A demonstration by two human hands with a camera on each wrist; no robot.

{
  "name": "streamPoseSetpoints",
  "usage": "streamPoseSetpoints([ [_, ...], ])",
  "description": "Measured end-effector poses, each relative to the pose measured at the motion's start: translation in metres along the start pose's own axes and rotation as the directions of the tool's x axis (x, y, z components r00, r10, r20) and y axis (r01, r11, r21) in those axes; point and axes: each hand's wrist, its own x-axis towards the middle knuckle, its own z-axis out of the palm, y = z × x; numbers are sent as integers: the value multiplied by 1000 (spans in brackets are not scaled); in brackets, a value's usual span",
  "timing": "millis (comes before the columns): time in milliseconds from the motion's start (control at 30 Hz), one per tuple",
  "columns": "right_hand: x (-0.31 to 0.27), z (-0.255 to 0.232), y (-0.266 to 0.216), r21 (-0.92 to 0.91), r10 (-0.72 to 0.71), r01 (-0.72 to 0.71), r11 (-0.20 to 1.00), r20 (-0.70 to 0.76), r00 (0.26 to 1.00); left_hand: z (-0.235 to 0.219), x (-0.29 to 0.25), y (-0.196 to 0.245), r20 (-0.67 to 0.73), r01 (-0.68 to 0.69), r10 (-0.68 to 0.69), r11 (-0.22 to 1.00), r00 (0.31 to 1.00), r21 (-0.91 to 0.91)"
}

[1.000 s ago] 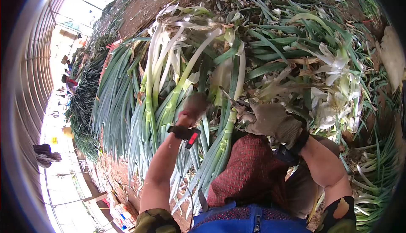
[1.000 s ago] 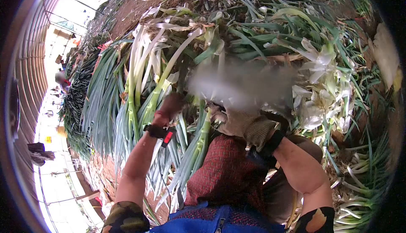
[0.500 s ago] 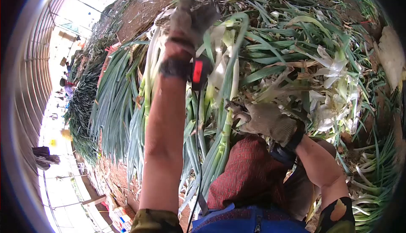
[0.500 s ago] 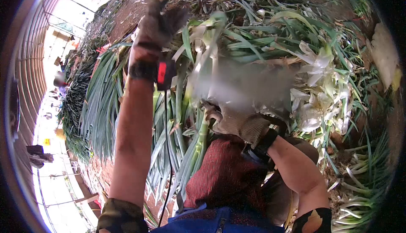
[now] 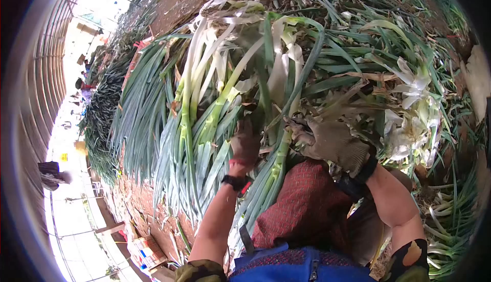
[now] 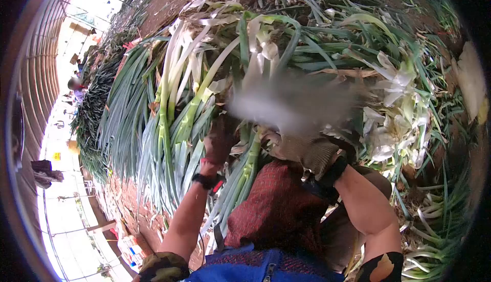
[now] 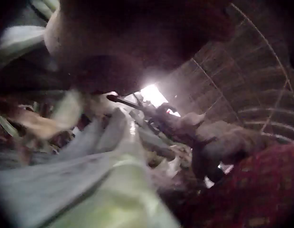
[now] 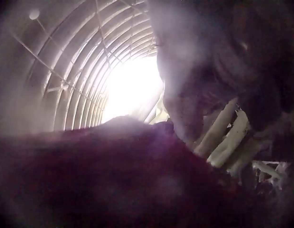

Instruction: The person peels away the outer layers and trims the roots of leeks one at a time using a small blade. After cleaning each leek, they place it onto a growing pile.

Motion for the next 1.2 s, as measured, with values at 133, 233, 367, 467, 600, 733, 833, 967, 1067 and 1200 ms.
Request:
streamPoseSetpoints([
  [133, -6, -10, -5, 7, 31, -31, 999, 66, 997, 17, 30, -27, 72, -97, 100, 994, 992, -48],
  [233, -13, 1, 4, -95, -114, 107, 990, -71, 991, -1, 39, -13, 214, 17, -23, 999, 977, 30],
  [367, -18, 14, 7, -179, -310, 276, 944, -200, 929, -7, 58, -5, 462, 103, -148, 987, 875, 120],
  [467, -24, 9, 7, -217, -363, 319, 923, -208, 908, -5, 57, -7, 452, 118, -135, 991, 882, 65],
  [600, -34, -11, -5, -139, -148, 138, 981, -60, 987, -6, 59, -13, 441, 185, -160, 983, 883, -15],
  [733, -38, -28, -15, -77, -111, 110, 991, -13, 994, -28, 78, -21, 491, 270, -157, 949, 857, -166],
  [833, -41, -41, -25, -50, -45, 46, 998, 25, 999, -53, 87, -13, 365, 229, 43, 709, 930, -667],
  [967, -40, -37, -16, -50, -31, 30, 998, -33, 999, -77, 109, 5, 437, 366, 163, 336, 885, -868],
  [1067, -38, -28, -10, -39, -9, 8, 999, -6, 1000, -78, 103, 12, 348, 293, 174, 278, 921, -915],
  [1200, -37, -25, -13, -83, 21, -21, 996, -3, 1000, -68, 89, 7, 408, 379, 77, 247, 910, -892],
])
